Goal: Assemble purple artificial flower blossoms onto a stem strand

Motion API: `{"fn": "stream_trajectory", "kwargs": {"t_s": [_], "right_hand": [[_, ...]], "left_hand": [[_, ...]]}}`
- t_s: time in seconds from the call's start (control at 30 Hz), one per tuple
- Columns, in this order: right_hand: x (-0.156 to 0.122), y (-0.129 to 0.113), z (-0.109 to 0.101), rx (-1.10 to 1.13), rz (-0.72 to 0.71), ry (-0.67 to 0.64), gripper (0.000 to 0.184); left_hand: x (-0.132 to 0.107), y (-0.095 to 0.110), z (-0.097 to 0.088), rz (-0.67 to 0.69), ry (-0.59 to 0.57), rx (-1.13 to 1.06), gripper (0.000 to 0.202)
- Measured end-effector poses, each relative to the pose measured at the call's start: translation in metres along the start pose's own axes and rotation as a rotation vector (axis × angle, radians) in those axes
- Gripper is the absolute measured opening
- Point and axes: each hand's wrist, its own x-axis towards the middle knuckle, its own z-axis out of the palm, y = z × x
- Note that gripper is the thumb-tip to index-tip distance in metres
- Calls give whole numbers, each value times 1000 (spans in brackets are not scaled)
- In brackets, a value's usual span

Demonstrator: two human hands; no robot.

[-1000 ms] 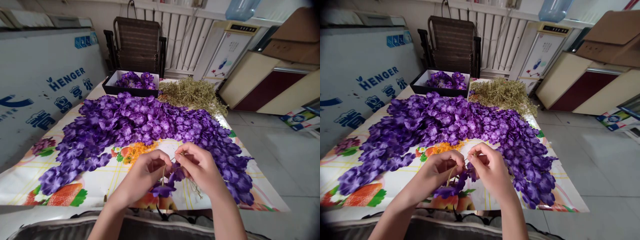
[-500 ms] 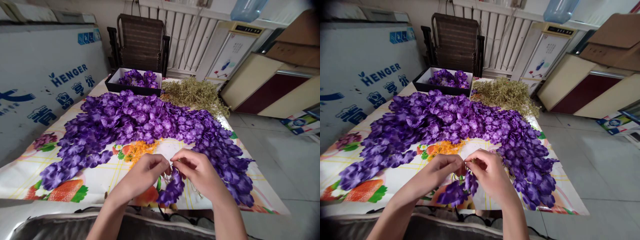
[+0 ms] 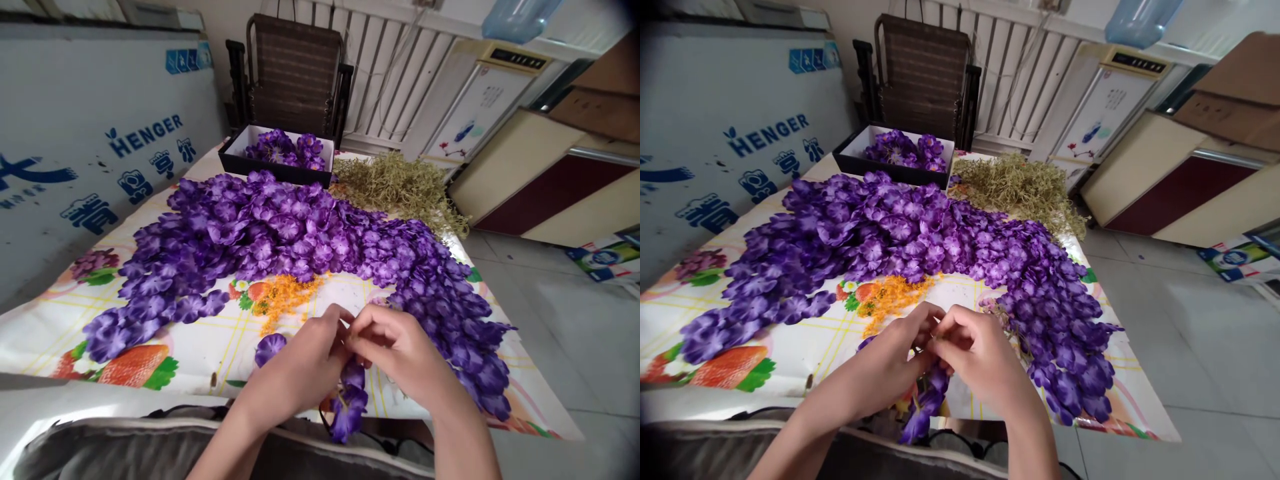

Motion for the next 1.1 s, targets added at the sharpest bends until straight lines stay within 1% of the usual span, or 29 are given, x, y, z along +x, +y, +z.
{"fn": "stream_trajectory", "kwargs": {"t_s": [0.07,0.17,0.23,0.3,0.33,0.37,0.43,0.5,0.57,0.63,0.7,0.77,0.87,0.9,0.93,1.0,1.03,1.07,1.1], "right_hand": [[-1,0,-3,-40,-13,12,9],[-1,3,-10,-9,-29,10,7],[4,9,-14,41,-80,79,13],[16,18,-13,-4,-128,193,19],[24,23,-10,-77,-134,236,20],[32,29,-5,-145,-126,247,17],[47,37,7,-250,-110,212,7],[58,42,22,-334,-97,155,7],[64,43,36,-417,-83,109,10],[66,43,47,-499,-65,73,15],[67,42,55,-581,-47,50,15],[68,43,59,-653,-31,50,15],[68,45,54,-723,-14,77,16],[67,46,49,-734,-12,86,15],[65,47,42,-741,-14,97,14],[63,49,29,-746,-25,127,11],[62,50,22,-748,-26,150,10],[61,52,17,-753,-18,175,10],[61,54,12,-759,-3,201,11]], "left_hand": [[-2,-3,0,-66,-13,88,13],[-6,-5,-3,-114,-78,143,21],[-11,-5,-7,-103,-136,141,23],[-16,-2,-11,-76,-200,168,25],[-19,-1,-12,-50,-234,193,25],[-21,1,-12,-21,-274,220,24],[-25,4,-13,28,-355,284,22],[-28,7,-12,55,-415,362,22],[-31,8,-12,54,-433,417,23],[-34,7,-12,50,-426,410,21],[-37,6,-14,55,-389,350,18],[-41,6,-16,70,-338,297,17],[-41,7,-19,75,-289,228,18],[-39,6,-20,69,-241,178,20],[-36,4,-21,63,-153,117,21],[-26,-3,-20,65,88,6,22],[-20,-9,-18,75,198,-7,21],[-14,-17,-16,100,255,5,19],[-8,-25,-13,115,236,36,21]]}}
